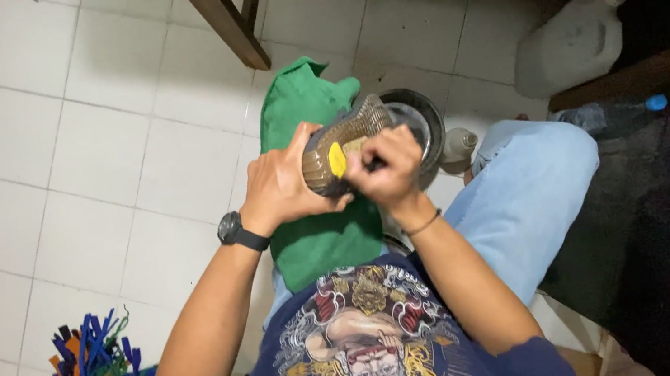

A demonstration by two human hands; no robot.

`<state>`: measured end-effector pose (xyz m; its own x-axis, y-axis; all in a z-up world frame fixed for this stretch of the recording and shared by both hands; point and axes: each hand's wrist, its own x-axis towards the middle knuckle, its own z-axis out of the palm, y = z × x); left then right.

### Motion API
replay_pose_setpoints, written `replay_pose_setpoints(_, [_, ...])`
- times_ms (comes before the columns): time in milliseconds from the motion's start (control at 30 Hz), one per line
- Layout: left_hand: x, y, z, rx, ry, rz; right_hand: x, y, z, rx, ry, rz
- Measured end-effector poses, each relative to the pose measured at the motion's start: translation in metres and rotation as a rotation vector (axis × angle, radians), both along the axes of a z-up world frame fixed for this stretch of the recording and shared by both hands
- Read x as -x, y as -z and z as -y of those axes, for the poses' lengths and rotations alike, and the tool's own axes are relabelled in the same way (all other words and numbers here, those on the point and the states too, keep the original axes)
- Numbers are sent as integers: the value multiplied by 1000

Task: The person scrubs the sole of a sneaker with a purple brush, then switches to a black brush to continue scrubbing. They apply liquid from a bottle onto the sole and finish by wiping the shoe with a green cloth.

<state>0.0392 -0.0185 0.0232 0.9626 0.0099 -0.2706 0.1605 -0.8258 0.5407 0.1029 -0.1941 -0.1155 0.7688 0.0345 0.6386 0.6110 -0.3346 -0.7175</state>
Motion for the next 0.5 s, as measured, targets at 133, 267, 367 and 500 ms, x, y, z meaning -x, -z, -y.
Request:
replay_pose_setpoints(133, [3,2,4,-13,-4,4,-10,11,9,-1,86,-71])
replay_pose_setpoints(267, [6,9,-2,-5,-5,-22,13,-2,5,-34,-73,-15])
replay_pose_setpoints(367, [4,7,-2,2,-5,-13,2,16,10,-6,109,-149])
replay_pose_setpoints(500, [2,11,-7,-11,-3,6,10,23,7,-15,-7,-35])
